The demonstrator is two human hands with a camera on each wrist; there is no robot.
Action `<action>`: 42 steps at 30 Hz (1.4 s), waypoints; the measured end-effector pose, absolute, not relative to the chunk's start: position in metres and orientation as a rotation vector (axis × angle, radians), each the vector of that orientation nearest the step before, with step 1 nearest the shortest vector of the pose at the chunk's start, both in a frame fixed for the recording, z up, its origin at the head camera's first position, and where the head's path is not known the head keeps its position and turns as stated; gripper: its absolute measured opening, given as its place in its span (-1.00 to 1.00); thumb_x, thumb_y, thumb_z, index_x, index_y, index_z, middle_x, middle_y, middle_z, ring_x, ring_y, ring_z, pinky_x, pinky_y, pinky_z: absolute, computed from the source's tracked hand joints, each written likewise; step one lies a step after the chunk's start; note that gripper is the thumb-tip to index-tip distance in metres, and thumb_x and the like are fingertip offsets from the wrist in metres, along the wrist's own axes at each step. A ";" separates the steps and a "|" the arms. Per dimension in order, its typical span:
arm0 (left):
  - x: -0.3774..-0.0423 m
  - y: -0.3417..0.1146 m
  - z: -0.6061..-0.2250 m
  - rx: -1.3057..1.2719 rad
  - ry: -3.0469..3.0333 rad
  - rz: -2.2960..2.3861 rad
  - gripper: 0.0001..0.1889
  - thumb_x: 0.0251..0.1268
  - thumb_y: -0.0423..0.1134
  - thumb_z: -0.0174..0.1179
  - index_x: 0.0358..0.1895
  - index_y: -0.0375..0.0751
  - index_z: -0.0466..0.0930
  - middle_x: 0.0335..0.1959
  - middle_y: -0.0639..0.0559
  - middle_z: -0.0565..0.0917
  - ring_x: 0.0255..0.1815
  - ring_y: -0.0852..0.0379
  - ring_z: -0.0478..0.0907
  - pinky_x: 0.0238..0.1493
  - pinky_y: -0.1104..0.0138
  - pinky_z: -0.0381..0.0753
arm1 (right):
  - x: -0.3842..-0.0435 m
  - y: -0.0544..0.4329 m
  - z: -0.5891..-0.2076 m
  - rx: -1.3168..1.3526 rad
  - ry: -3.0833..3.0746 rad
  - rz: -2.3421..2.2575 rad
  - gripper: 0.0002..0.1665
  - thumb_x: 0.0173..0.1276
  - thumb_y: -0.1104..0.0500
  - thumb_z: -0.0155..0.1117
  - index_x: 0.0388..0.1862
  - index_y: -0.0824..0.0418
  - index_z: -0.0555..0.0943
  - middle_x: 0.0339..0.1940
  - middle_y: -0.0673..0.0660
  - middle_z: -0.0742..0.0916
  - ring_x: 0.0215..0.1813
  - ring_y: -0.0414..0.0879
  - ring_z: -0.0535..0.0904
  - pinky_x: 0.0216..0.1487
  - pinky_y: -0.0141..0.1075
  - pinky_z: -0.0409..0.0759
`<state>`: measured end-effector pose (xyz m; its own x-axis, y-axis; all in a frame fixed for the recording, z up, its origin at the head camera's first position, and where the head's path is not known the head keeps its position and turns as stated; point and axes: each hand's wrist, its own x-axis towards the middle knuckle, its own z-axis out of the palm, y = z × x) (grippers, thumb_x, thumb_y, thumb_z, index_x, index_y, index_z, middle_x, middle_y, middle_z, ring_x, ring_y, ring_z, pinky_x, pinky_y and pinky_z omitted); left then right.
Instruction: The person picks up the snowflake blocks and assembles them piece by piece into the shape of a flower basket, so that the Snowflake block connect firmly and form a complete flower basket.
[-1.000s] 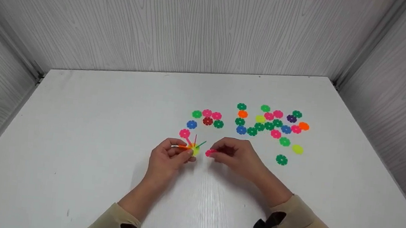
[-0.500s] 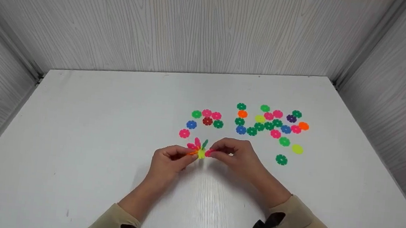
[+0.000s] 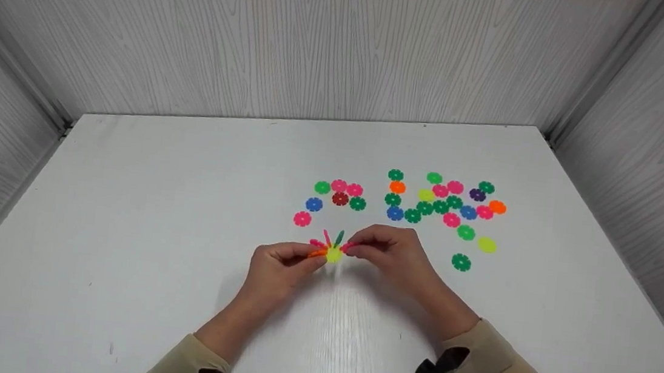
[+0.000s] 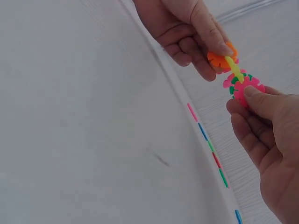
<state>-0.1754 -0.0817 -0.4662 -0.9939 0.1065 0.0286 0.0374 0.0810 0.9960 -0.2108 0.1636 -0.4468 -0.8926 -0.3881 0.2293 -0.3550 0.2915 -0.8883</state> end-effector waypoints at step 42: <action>-0.176 -0.082 -0.467 0.056 2.308 2.115 -0.79 0.32 -0.12 0.53 -0.04 -0.05 0.88 -0.08 0.01 0.80 -0.01 -0.03 0.73 0.00 0.33 0.76 | -0.262 0.257 -0.463 -0.123 2.747 -1.393 -0.43 0.47 0.11 0.48 0.43 -0.14 0.62 0.30 0.04 0.65 0.17 0.04 0.54 0.05 -0.24 0.68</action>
